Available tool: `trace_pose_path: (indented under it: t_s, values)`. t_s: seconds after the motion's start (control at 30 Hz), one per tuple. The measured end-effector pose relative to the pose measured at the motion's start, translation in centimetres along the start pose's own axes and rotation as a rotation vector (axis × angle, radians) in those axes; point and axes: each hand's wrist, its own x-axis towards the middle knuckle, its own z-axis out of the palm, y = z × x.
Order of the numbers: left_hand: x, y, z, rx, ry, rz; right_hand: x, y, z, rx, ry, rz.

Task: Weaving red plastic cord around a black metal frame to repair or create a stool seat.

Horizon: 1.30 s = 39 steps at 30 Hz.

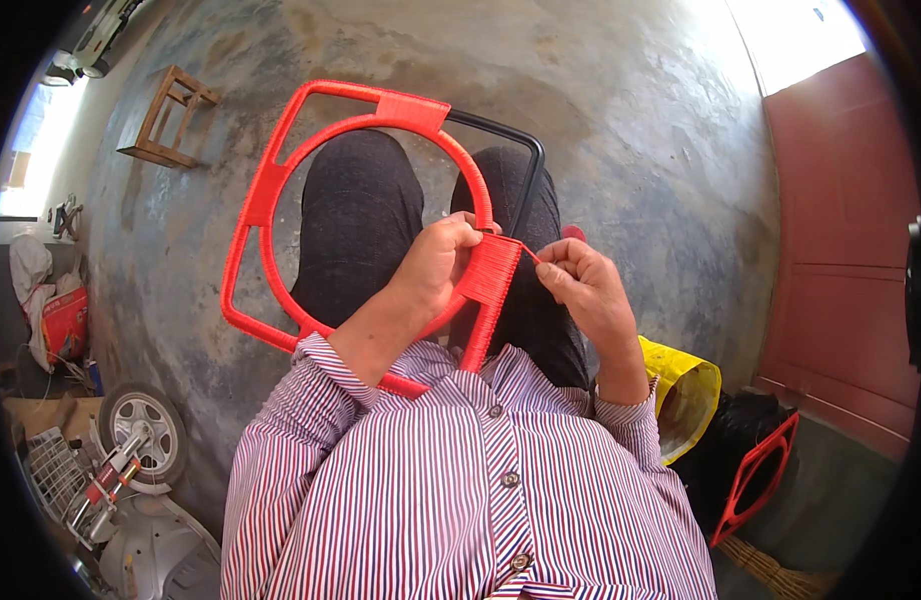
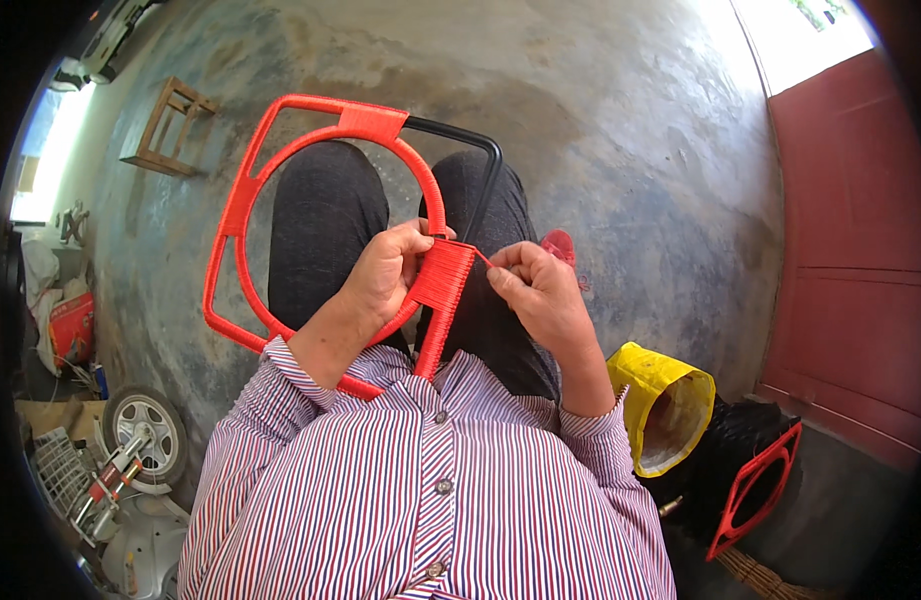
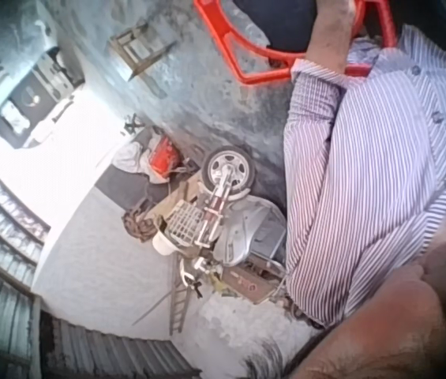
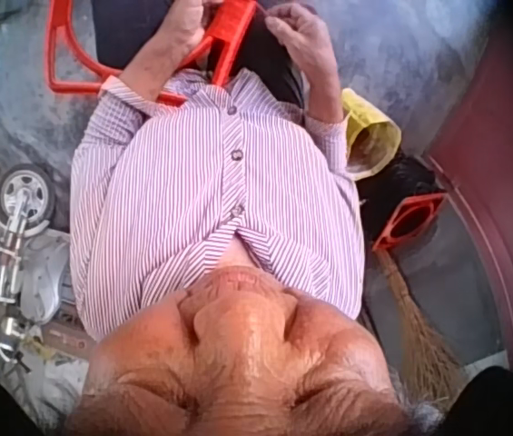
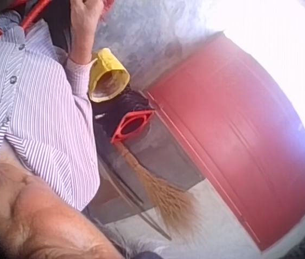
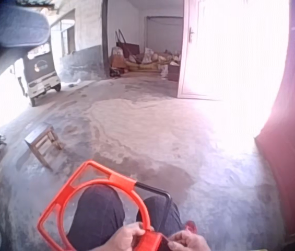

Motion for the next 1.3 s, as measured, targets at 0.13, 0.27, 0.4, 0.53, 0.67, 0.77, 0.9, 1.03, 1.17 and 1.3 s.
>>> trace_pose_path:
  t_s: [0.13, 0.27, 0.4, 0.53, 0.67, 0.77, 0.9, 1.03, 1.17, 1.3]
  values:
    - [-0.2, -0.3, 0.5, 0.127, -0.026, 0.066, -0.8, -1.0, 0.6, 0.314, -0.181, 0.043]
    - [-0.1, -1.1, 0.6, 0.558, -0.037, 0.225, -2.6, -3.9, 2.4, 0.455, -0.337, -0.018]
    - [-0.1, -0.9, 0.9, 0.734, 0.037, 0.257, -3.5, -6.1, 2.3, 0.272, -0.473, -0.242]
    - [0.3, -1.4, 0.3, 0.746, 0.021, 0.334, -2.5, -3.8, 2.3, 0.468, -0.389, -0.301]
    - [-0.2, -0.6, 1.0, 0.451, 0.029, 0.254, -1.9, -3.3, 2.5, 0.416, -0.243, -0.438]
    - [-1.2, -0.3, 1.2, 0.227, 0.068, 0.164, -1.4, -3.3, 1.3, 0.026, -0.116, -0.183]
    - [-0.8, -0.4, 1.1, 0.137, 0.126, 0.157, 0.4, -1.9, 1.5, -0.375, 0.206, -0.317]
    - [-0.5, -0.1, 0.4, 0.076, 0.136, 0.078, 1.5, -0.9, 2.2, -0.281, 0.283, -0.268]
    - [-0.6, 0.2, 0.4, -0.020, 0.091, 0.015, 2.6, 0.8, 2.5, 0.004, 0.196, -0.129]
    - [-0.9, 0.3, 0.8, -0.104, 0.017, -0.040, 2.9, 0.1, 2.4, 0.360, 0.040, -0.048]
